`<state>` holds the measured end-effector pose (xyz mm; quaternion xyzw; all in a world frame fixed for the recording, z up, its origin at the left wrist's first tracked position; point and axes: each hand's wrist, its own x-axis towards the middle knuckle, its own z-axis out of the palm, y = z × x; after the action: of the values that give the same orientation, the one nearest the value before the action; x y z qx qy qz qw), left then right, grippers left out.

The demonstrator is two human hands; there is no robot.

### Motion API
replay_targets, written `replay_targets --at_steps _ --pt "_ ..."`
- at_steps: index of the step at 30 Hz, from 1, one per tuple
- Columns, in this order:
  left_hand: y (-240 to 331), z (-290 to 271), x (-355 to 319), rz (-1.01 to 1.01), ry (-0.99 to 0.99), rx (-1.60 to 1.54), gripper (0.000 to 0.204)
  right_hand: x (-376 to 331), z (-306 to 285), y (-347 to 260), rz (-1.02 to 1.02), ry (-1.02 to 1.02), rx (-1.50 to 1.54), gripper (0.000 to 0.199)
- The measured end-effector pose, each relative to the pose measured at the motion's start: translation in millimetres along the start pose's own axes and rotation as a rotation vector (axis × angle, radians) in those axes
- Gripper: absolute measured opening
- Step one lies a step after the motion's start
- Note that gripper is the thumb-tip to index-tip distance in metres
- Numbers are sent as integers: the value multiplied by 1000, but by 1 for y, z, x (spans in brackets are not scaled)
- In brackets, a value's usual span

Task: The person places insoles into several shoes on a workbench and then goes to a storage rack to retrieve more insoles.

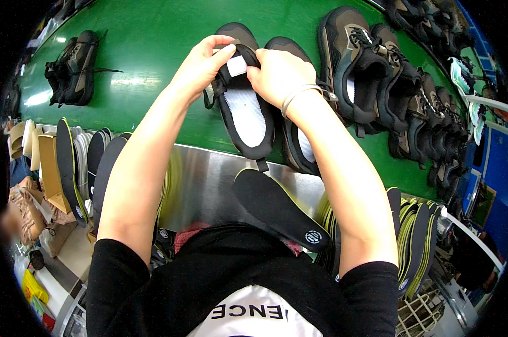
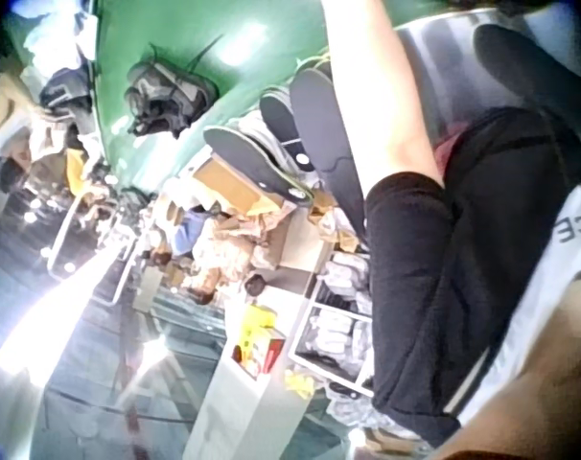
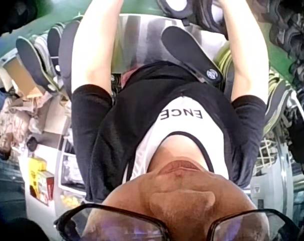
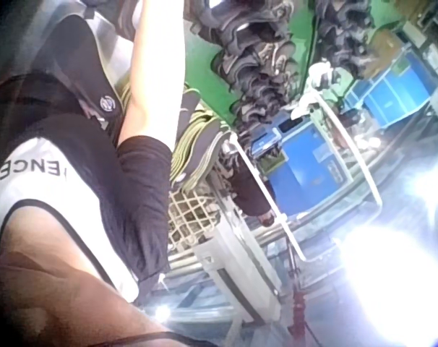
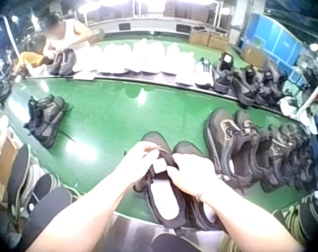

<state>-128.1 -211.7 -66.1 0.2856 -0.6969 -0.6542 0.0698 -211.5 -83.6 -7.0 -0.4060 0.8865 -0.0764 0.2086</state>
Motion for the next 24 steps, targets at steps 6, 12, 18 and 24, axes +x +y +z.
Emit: replay_targets --at_steps 6,12,18,24 --pt "6 2 -3 5 -3 4 36 -2 -1 6 20 -8 -1 28" --pt "48 16 -36 704 354 726 35 -41 -33 56 -170 324 690 34" --pt "53 93 -64 885 -75 838 57 -79 -4 117 -213 87 714 58" --pt "45 79 -18 281 -237 476 57 -55 8 92 -127 231 316 36"
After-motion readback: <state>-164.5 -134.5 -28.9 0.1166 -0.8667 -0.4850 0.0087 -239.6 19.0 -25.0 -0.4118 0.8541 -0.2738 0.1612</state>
